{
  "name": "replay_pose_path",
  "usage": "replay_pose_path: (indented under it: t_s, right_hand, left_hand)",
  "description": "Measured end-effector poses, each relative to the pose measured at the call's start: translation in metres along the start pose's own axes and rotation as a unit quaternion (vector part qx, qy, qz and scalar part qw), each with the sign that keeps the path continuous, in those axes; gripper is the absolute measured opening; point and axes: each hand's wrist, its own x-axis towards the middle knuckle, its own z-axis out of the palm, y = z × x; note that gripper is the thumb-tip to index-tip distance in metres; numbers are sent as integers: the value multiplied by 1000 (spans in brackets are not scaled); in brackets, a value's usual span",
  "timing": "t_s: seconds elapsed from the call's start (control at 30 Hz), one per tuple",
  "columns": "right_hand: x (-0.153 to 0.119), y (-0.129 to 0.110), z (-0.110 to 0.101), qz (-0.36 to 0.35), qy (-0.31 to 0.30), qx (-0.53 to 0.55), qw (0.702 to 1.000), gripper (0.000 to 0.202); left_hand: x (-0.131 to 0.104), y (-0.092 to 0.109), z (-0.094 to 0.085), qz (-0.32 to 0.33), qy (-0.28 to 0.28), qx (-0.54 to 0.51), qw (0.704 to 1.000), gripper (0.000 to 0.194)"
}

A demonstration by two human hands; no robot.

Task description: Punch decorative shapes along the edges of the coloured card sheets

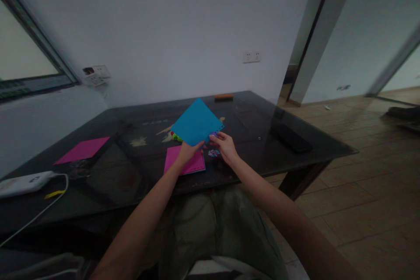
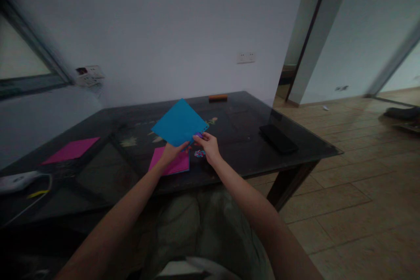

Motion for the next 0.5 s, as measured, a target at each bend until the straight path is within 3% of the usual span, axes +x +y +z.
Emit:
replay_pose_path:
  t_s: [0.5]
  right_hand:
    - [0,0,-1,-6,-3,-8,1000,28]
  left_hand:
    - [-2,4,0,-13,-9,1,1000,28]
